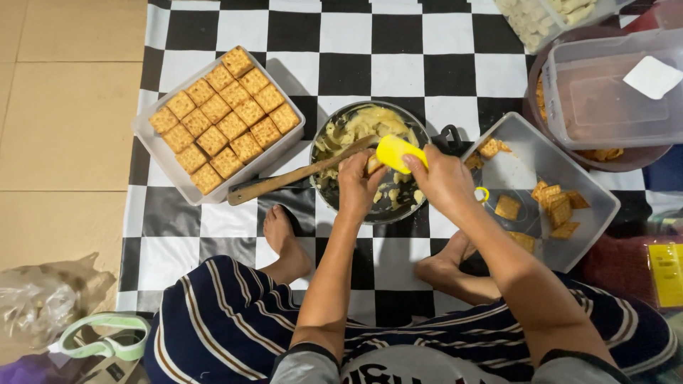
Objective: Assembling biscuit sandwiches by spreading a yellow filling onto crackers and topping them with another cracker.
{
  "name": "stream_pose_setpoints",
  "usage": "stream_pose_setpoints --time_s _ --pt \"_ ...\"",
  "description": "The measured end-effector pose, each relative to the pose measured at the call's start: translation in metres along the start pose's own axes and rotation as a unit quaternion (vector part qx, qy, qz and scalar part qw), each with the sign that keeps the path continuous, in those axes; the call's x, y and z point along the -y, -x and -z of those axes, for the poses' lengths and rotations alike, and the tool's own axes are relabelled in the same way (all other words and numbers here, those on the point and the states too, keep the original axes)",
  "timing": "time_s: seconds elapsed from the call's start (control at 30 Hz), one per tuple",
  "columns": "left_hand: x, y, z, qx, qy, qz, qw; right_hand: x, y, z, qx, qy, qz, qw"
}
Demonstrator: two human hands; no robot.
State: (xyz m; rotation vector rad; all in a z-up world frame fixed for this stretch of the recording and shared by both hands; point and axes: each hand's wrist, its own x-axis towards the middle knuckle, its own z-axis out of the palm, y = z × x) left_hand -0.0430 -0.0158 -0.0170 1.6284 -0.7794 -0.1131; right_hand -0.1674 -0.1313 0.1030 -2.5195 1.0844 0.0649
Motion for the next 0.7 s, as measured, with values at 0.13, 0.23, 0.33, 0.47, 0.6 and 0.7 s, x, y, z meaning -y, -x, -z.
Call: stream_pose_setpoints --time_s 0.13,0.23,0.33,0.47,0.6,0.7 --pt "-0.028 -0.009 0.013 0.008 -0.031 -0.009 0.999 -0.024 -0.022 -0.020 0.004 0.025 -0.014 1.000" --pt "-0.047 -0.017 0.019 -0.002 0.047 0.031 0.998 -0.051 -0.044 -0.053 0.019 0.063 -0.065 0.996" --pt "-0.023 -0.014 0.015 -0.026 0.101 0.096 0.990 -0.091 -0.065 -0.099 0.026 -0.002 -0.105 0.994" --pt "0.008 -0.013 0.012 -0.105 0.228 0.236 0.939 -0.147 -0.068 -0.207 0.036 -0.223 -0.191 0.955" --pt "0.013 -0.015 0.006 -0.114 0.330 0.310 0.884 -0.134 -0.013 -0.229 0.049 -0.333 -0.275 0.901" --pt "0.010 -0.013 0.002 -0.130 0.325 0.297 0.888 -0.145 0.008 -0.230 0.073 -0.277 -0.257 0.923"
